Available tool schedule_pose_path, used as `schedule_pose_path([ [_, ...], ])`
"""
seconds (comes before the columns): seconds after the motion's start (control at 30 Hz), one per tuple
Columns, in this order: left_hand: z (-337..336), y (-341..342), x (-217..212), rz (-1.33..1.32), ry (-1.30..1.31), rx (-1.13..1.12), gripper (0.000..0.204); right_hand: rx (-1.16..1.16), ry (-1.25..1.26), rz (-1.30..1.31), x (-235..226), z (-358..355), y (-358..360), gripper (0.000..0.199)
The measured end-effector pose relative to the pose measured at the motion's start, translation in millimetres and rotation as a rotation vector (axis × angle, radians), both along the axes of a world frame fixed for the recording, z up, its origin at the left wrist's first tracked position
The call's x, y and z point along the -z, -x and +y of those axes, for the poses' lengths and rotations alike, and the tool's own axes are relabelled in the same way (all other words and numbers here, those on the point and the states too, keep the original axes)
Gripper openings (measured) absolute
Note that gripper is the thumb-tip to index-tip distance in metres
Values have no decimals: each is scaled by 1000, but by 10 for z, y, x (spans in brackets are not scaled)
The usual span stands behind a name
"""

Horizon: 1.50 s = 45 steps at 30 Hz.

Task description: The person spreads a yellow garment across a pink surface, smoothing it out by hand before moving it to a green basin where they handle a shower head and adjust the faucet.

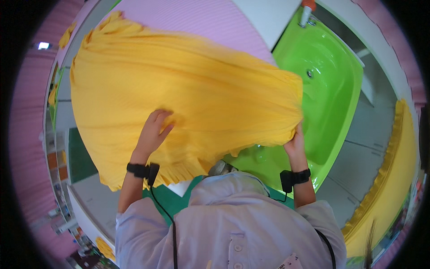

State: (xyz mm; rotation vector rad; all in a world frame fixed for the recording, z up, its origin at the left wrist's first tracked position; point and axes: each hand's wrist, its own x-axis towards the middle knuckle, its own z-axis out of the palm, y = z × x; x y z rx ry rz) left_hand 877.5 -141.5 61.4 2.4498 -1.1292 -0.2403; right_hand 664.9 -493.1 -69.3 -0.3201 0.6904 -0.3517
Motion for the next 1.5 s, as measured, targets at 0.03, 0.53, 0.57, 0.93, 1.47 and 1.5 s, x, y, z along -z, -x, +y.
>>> schedule_pose_path([
  [0.03, 299, 147, -48, 44, -79, -117, 31, -38, -4, 0, -100, 71, -4, 46],
  [0.53, 2161, 1396, 563, -314, -56, -495, 27, -276, 204, 112, -143, 731, 79, 35],
  [0.57, 2170, 1413, 591, -365, -43, -468, 22, -261, 299, 116, -171, 733, 122, 36],
  [0.93, 2280, 1912, 508, -309, 47, -476, 13, -236, 423, 160, -1, 630, 398, 34],
  [1.47, 3741, 2086, 1397, 520, 868, -1460, 56, -326, 120, -14, -97, -680, 316, 36],
  [1.5, 3780, 1973, 1358, 611, 1066, -1557, 62, -298, 114, 131, -145, -681, 242, 38],
])
